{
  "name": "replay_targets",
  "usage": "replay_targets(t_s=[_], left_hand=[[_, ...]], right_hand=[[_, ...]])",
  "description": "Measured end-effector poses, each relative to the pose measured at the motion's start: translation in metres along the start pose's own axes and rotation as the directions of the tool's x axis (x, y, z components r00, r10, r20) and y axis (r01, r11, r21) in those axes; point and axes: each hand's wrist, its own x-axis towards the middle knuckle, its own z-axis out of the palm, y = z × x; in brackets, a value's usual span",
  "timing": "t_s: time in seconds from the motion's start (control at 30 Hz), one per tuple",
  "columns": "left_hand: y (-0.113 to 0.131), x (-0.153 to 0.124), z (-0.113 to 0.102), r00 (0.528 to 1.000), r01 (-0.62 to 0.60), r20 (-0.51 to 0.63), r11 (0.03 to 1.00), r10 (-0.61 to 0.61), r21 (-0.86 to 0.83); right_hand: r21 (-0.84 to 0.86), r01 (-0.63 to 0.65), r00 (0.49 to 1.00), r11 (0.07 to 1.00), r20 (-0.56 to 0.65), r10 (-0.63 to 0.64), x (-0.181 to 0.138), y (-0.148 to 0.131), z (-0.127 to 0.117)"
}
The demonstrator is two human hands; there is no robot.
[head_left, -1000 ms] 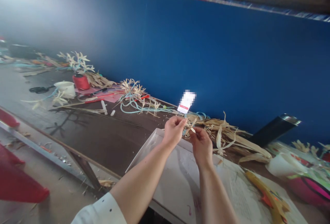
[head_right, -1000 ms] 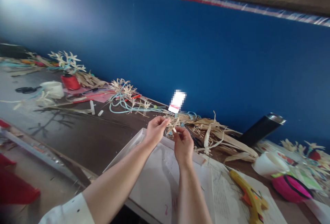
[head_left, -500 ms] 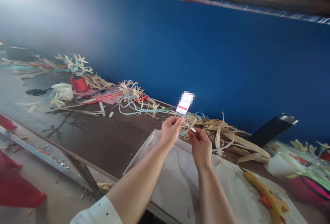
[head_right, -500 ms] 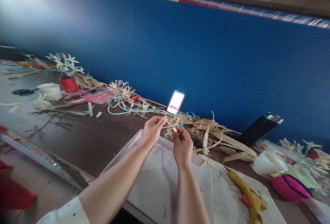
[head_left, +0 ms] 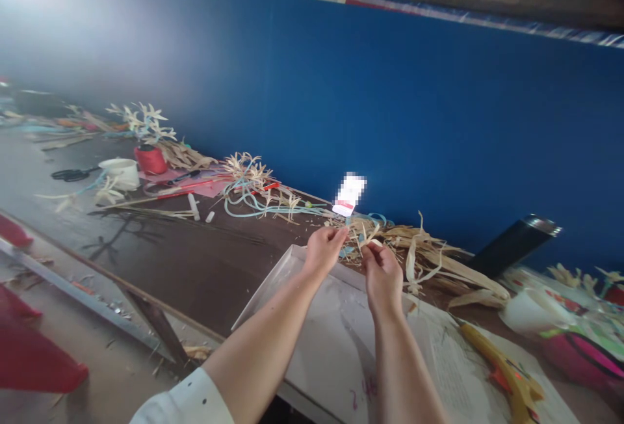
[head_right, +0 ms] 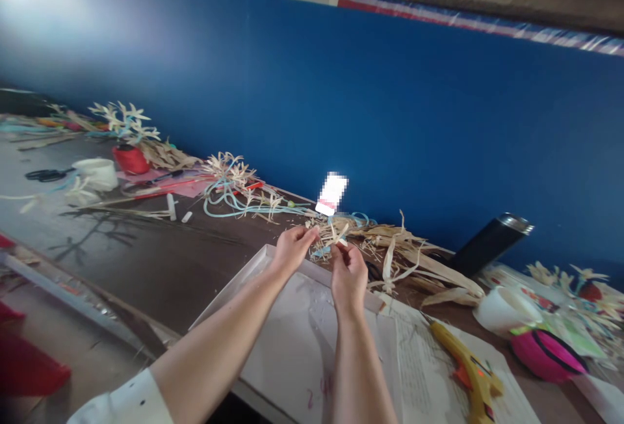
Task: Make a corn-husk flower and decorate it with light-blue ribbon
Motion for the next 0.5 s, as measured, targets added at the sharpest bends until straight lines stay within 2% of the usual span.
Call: replay_targets(t_s=[0.07, 0.2, 0.37, 0.5], left_hand=[[-0.001, -0.001, 0.001, 0.998, -0.06, 0.034, 0.996, 0.058, 0.068], [-0.002, -0.002, 0.003, 0.985, -0.157, 0.083, 0.987, 0.154, 0.031], [0.002, -0.006, 0.003, 0.973, -0.153, 0.162, 0.985, 0.164, -0.078], [0.01, -0.01, 0.002, 0.949, -0.15, 0.257, 0.979, 0.181, -0.136]], right_hand=[[-0.011, 0.015, 1.0, 1.0, -0.011, -0.015, 0.001, 0.002, 0.0], [-0.004, 0.008, 1.0, 1.0, -0.01, -0.008, 0.002, 0.002, 0.0], [0.028, -0.01, 1.0, 1.0, -0.024, 0.011, 0.002, -0.003, -0.002], [0.119, -0.061, 0.998, 0.991, 0.017, 0.06, -0.001, -0.009, -0.002]])
